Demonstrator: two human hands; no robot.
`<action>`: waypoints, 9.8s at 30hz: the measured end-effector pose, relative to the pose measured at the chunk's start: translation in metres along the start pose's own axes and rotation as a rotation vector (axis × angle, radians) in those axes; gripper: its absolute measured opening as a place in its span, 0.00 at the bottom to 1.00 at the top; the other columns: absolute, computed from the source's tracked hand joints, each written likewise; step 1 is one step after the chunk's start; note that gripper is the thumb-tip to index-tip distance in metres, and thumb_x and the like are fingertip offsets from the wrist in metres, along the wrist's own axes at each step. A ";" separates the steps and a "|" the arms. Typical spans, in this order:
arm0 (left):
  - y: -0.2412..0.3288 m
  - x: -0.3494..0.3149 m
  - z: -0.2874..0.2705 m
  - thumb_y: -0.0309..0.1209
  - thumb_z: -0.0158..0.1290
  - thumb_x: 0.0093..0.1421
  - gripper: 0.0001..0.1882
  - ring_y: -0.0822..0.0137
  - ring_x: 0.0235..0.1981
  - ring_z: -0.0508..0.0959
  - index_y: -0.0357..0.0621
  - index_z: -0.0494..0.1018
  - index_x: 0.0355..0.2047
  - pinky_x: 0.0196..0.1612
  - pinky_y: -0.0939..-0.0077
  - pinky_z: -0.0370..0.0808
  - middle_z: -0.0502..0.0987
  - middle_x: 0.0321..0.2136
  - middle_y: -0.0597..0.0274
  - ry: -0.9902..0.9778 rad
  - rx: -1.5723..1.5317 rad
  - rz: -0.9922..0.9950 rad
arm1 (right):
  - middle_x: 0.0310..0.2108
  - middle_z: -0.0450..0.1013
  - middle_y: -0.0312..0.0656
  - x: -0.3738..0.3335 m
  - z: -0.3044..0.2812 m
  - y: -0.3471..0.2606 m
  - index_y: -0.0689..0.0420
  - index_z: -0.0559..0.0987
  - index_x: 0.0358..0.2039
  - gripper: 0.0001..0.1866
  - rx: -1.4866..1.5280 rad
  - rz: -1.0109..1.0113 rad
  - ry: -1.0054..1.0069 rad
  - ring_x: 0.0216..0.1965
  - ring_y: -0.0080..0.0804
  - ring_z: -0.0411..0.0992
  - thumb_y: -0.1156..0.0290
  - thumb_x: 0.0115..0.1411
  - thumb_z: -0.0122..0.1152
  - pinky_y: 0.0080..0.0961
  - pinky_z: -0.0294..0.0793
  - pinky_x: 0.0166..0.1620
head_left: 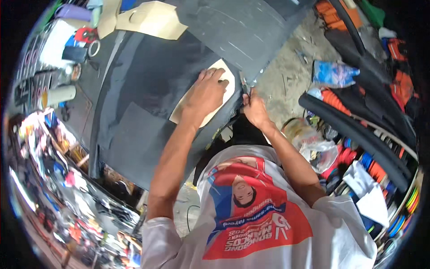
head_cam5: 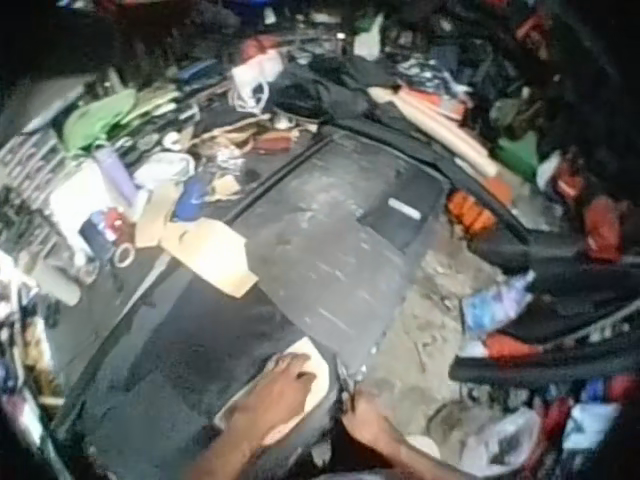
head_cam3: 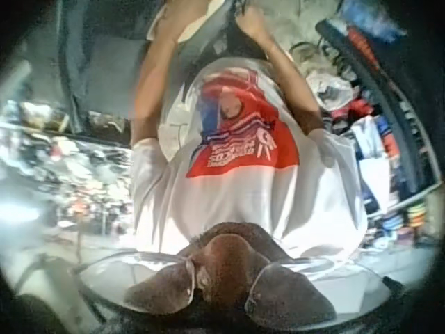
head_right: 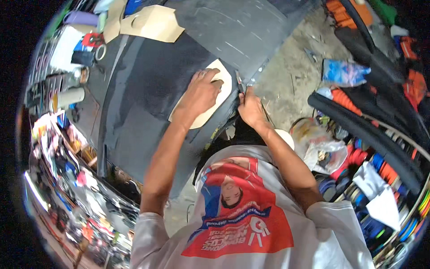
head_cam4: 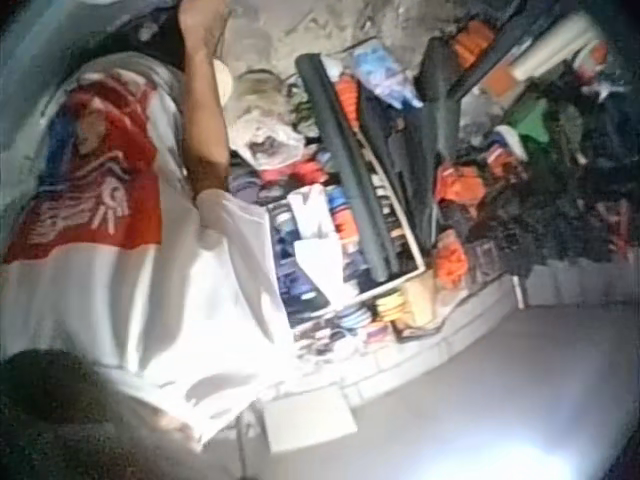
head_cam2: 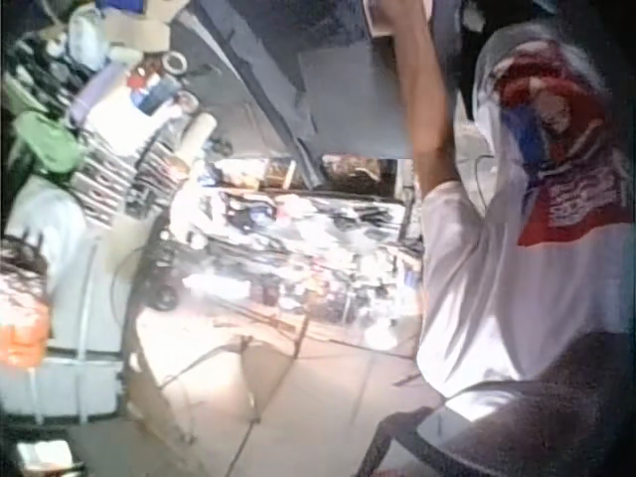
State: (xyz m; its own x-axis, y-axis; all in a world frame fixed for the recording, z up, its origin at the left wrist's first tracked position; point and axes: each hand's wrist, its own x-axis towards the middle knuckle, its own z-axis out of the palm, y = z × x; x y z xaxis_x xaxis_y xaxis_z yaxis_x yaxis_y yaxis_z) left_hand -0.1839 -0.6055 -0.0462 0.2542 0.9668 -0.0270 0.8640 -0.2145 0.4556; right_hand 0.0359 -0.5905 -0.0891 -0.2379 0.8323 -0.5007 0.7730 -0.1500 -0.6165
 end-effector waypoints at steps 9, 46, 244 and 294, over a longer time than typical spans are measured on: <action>-0.019 0.018 0.027 0.33 0.61 0.63 0.17 0.50 0.64 0.69 0.44 0.81 0.51 0.68 0.57 0.66 0.69 0.63 0.54 -0.282 0.068 0.214 | 0.37 0.74 0.74 -0.011 0.025 -0.010 0.66 0.66 0.47 0.11 0.032 0.048 0.088 0.45 0.77 0.72 0.70 0.72 0.49 0.62 0.69 0.47; -0.022 0.018 0.023 0.30 0.55 0.67 0.20 0.45 0.67 0.65 0.56 0.79 0.59 0.68 0.59 0.70 0.63 0.69 0.54 -0.425 0.172 0.265 | 0.37 0.76 0.70 -0.043 0.071 -0.015 0.69 0.64 0.46 0.15 -0.024 0.141 0.170 0.46 0.73 0.74 0.76 0.63 0.53 0.57 0.73 0.49; 0.158 0.039 0.159 0.20 0.52 0.60 0.26 0.43 0.59 0.71 0.54 0.79 0.57 0.63 0.55 0.71 0.68 0.65 0.51 1.243 -0.099 -1.992 | 0.41 0.73 0.65 0.193 -0.045 -0.075 0.65 0.68 0.49 0.12 -0.731 -1.495 -1.410 0.42 0.70 0.73 0.71 0.71 0.53 0.57 0.73 0.46; 0.149 0.033 0.159 0.41 0.60 0.63 0.17 0.47 0.58 0.73 0.66 0.85 0.52 0.63 0.54 0.65 0.70 0.64 0.67 1.113 -0.043 -2.091 | 0.34 0.75 0.71 0.163 -0.026 -0.073 0.64 0.63 0.43 0.09 -1.024 -1.478 -1.310 0.41 0.76 0.75 0.72 0.71 0.48 0.65 0.73 0.44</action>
State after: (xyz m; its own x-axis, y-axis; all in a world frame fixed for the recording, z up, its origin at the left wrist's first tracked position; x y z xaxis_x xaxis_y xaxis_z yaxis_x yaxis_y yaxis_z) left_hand 0.0226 -0.6272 -0.1201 -0.8574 -0.5147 -0.0005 -0.4533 0.7547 0.4742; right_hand -0.0444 -0.4296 -0.1098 -0.5712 -0.7208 -0.3928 -0.4233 0.6686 -0.6114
